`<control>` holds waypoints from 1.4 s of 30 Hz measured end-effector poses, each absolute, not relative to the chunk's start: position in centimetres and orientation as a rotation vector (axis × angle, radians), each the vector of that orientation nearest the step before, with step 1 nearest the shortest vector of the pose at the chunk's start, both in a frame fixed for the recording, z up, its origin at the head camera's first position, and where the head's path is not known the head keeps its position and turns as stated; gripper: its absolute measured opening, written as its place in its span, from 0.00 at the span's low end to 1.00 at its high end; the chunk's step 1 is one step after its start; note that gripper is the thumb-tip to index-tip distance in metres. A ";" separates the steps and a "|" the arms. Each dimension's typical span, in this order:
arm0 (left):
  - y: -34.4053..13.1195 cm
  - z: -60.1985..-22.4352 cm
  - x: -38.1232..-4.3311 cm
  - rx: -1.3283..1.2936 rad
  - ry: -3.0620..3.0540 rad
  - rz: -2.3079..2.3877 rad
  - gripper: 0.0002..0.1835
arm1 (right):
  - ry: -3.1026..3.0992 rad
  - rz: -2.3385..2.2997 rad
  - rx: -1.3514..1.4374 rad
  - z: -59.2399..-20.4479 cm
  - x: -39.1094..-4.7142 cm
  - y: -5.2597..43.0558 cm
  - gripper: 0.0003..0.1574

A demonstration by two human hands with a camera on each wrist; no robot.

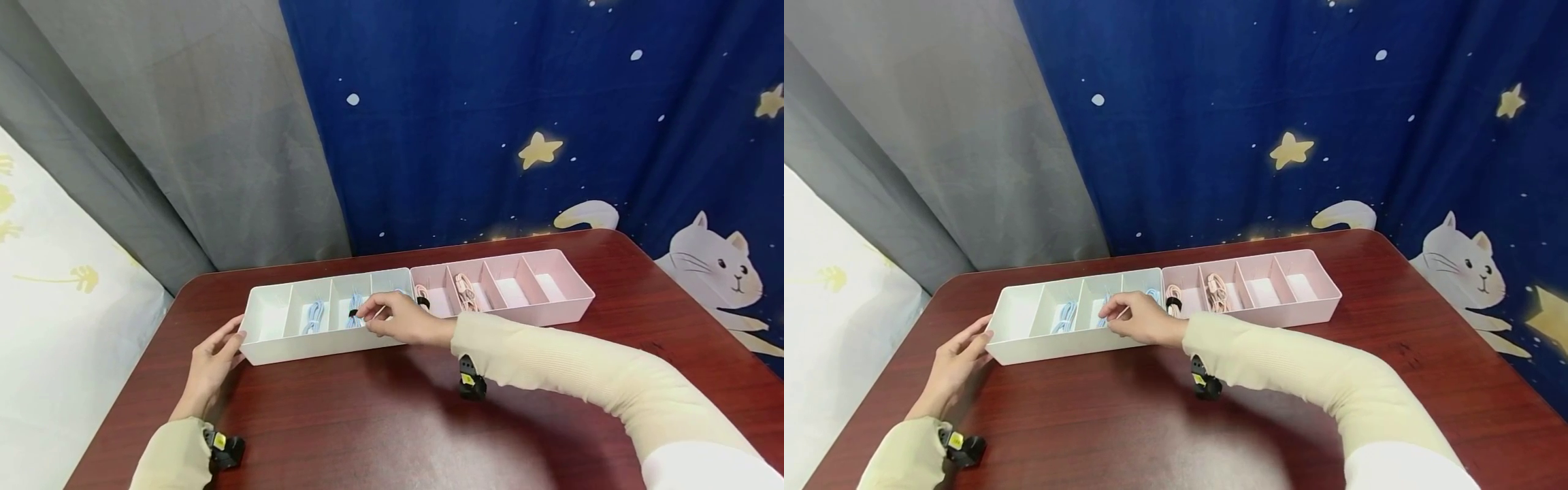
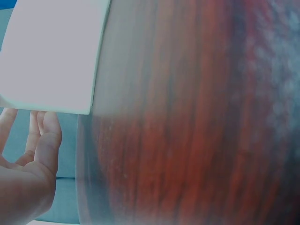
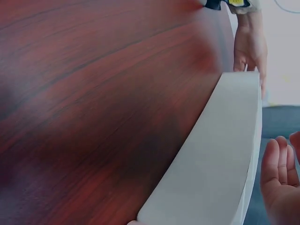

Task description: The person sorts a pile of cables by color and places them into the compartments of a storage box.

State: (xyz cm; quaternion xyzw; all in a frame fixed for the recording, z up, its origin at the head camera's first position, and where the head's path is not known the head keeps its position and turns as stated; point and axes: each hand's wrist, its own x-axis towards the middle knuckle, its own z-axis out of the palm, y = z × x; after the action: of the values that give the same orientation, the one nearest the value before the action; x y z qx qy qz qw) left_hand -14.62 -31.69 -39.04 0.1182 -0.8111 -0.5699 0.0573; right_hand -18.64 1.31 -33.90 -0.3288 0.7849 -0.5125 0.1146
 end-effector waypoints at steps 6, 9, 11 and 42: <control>-31.8 -39.2 -14.6 0.346 -2.462 -1.724 0.28 | 2.255 -1.600 -0.906 -34.1 -18.2 2.8 0.11; -31.7 -39.1 -14.6 0.334 -2.462 -1.725 0.28 | 2.232 -1.637 -0.882 -34.0 -17.7 3.4 0.11; -31.8 -39.1 -14.5 0.331 -2.456 -1.735 0.28 | 2.220 -1.667 -0.876 -33.9 -17.5 3.9 0.11; -32.1 -38.1 -14.2 0.196 -2.588 -1.645 0.31 | 2.183 -1.866 -0.583 -34.8 -14.9 14.2 0.17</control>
State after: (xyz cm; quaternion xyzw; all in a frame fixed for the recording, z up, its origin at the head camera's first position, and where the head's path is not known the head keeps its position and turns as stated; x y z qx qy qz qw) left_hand -14.21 -32.11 -38.12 0.0637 -0.8417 -0.5350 0.0344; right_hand -14.94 14.17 -34.85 -0.1979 0.7407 -0.6333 0.1053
